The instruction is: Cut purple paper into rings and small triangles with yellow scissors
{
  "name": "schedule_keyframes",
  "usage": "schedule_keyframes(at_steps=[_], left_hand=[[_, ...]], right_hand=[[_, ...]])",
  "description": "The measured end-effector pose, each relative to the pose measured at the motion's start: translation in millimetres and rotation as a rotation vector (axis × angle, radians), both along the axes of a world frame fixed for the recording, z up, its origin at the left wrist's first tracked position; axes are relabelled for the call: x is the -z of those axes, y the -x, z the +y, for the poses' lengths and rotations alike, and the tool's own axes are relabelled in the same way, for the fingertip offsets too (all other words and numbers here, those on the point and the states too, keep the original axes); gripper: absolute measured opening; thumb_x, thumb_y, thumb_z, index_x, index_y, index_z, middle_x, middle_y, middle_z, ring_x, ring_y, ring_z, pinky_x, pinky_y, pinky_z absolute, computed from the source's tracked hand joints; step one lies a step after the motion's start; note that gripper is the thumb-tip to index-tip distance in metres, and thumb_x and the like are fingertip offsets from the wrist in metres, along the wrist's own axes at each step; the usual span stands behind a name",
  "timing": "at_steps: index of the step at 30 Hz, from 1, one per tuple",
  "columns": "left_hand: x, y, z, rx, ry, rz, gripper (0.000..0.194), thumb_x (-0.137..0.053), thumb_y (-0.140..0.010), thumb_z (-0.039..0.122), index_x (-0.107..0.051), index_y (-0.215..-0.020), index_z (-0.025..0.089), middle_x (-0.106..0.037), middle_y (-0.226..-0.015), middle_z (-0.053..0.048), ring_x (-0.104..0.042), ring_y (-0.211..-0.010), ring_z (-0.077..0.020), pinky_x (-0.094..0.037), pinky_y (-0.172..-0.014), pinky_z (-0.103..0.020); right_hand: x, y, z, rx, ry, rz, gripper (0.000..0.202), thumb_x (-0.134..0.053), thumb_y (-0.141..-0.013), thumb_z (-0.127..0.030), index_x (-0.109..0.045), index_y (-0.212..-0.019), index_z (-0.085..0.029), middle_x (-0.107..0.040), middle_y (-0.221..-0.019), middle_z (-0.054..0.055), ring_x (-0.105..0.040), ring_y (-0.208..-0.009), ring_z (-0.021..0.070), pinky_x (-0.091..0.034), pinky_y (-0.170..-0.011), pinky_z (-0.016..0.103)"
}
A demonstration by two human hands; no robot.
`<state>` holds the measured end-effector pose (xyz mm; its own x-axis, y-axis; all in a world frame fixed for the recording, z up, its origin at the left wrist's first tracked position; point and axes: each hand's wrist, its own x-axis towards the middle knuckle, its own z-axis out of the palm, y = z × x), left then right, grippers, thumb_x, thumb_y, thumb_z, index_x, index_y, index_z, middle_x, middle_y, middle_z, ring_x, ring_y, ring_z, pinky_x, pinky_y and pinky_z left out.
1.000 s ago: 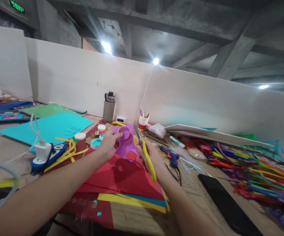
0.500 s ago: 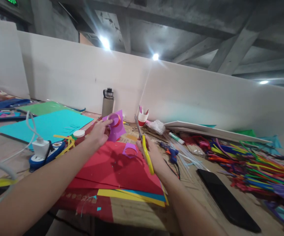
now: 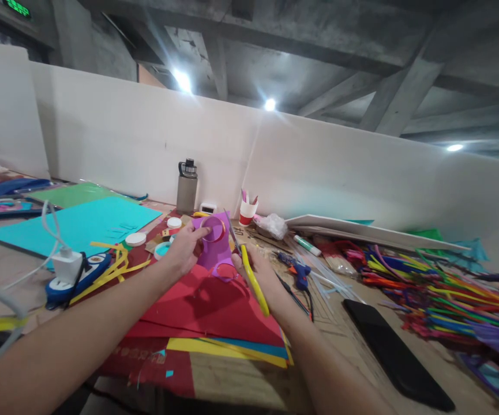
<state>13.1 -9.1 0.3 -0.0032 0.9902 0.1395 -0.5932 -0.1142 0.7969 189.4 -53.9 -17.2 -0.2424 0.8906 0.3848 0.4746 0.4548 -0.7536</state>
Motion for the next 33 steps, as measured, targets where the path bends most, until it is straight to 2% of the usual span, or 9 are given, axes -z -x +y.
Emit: schedule_keyframes(at_steps=[11, 16, 21, 33], left_hand=[[0.9, -3.8, -4.9, 0.03, -0.024, 0.017, 0.017, -0.074, -0.064, 0.014, -0.07, -0.081, 0.016, -0.073, -0.08, -0.004, -0.065, -0.067, -0.0148, -0.05, -0.068, -0.027], [3.5, -3.7, -3.6, 0.011, -0.029, 0.011, 0.018, -0.074, -0.064, 0.012, -0.07, -0.082, 0.015, -0.072, -0.08, -0.004, -0.064, -0.066, -0.0138, -0.05, -0.067, -0.026], [0.1, -3.5, -4.7, 0.01, -0.022, 0.007, 0.016, -0.073, -0.065, 0.01, -0.069, -0.079, 0.015, -0.072, -0.078, -0.004, -0.065, -0.065, -0.014, -0.05, -0.065, -0.026], [1.1, -2.9, -3.5, -0.01, -0.006, 0.009, 0.016, -0.071, -0.066, 0.009, -0.069, -0.081, 0.015, -0.072, -0.077, -0.004, -0.064, -0.064, -0.0131, -0.049, -0.062, -0.024]], right_hand=[[4.7, 1.1, 0.0, 0.046, 0.002, -0.069, 0.036, -0.045, -0.09, -0.055, -0.053, -0.09, -0.02, -0.052, -0.072, -0.002, -0.045, -0.065, 0.0145, -0.034, -0.059, 0.026], [6.1, 1.6, -2.0, 0.038, 0.049, -0.015, 0.038, -0.044, -0.09, -0.059, -0.05, -0.087, -0.021, -0.048, -0.066, -0.004, -0.043, -0.058, 0.0128, -0.032, -0.054, 0.024], [0.7, 2.0, -3.8, 0.0, 0.053, -0.005, 0.036, -0.046, -0.09, -0.057, -0.049, -0.086, -0.021, -0.048, -0.063, -0.004, -0.043, -0.055, 0.0126, -0.034, -0.052, 0.024], [5.4, -0.4, -1.0, 0.018, 0.062, 0.006, 0.036, -0.048, -0.089, -0.056, -0.056, -0.089, -0.021, -0.049, -0.06, -0.004, -0.045, -0.051, 0.0118, -0.035, -0.048, 0.022]])
